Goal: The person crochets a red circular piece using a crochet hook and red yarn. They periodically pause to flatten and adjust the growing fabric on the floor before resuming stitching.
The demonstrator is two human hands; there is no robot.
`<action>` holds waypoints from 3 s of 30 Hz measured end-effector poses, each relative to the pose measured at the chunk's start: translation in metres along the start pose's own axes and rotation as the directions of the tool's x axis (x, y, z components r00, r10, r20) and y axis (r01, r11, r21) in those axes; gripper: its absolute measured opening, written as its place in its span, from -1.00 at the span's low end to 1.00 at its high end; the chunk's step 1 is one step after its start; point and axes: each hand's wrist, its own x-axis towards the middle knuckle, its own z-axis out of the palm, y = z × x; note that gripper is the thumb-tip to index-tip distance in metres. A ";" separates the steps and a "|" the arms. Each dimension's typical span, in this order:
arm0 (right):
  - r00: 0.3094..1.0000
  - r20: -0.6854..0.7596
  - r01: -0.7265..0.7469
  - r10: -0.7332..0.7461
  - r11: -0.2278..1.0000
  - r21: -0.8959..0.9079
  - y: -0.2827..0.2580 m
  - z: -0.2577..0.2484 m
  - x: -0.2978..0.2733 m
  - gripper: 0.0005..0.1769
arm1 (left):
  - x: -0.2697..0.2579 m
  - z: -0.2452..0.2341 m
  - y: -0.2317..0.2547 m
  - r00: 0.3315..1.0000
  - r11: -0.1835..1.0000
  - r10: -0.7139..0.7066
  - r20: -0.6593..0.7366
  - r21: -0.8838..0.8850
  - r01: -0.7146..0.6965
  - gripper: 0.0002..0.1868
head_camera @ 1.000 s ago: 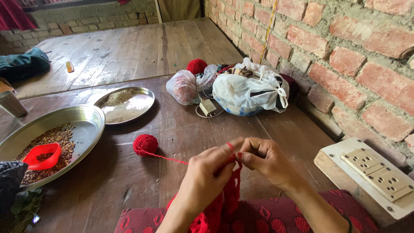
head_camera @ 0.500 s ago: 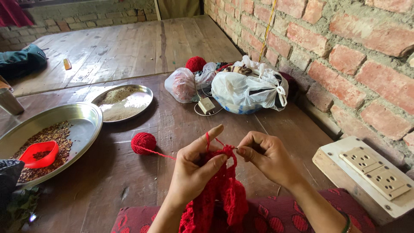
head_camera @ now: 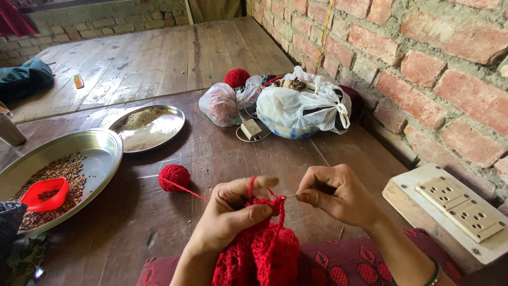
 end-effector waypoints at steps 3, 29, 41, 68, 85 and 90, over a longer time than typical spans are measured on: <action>0.992 0.109 -0.085 0.055 0.953 0.292 0.013 0.005 -0.001 -0.72 | 0.003 0.006 -0.001 1.000 0.981 0.019 -0.013 0.195 -0.016 -0.76; 0.986 -0.013 -0.158 0.169 0.944 0.290 0.022 0.011 0.006 -0.72 | 0.011 0.031 -0.014 0.953 0.918 0.273 -0.132 0.333 -0.217 -0.28; 0.954 -0.206 0.113 -0.216 0.901 -0.419 -0.019 0.011 0.007 -0.83 | 0.010 0.015 -0.008 0.985 0.985 0.134 -0.113 0.128 -0.119 -0.25; 0.988 0.144 -0.112 0.050 0.876 0.469 0.048 -0.004 -0.004 -0.71 | 0.019 0.016 -0.036 0.999 0.990 0.025 -0.040 0.137 -0.020 -0.39; 0.988 0.116 -0.146 0.102 0.867 0.477 0.060 -0.007 -0.002 -0.66 | 0.029 0.015 -0.069 0.990 0.993 0.010 -0.140 0.121 0.007 -0.40; 0.984 0.127 -0.171 0.122 0.834 0.525 0.064 -0.005 0.000 -0.67 | 0.033 0.016 -0.072 0.983 0.992 0.036 -0.178 0.125 -0.014 -0.44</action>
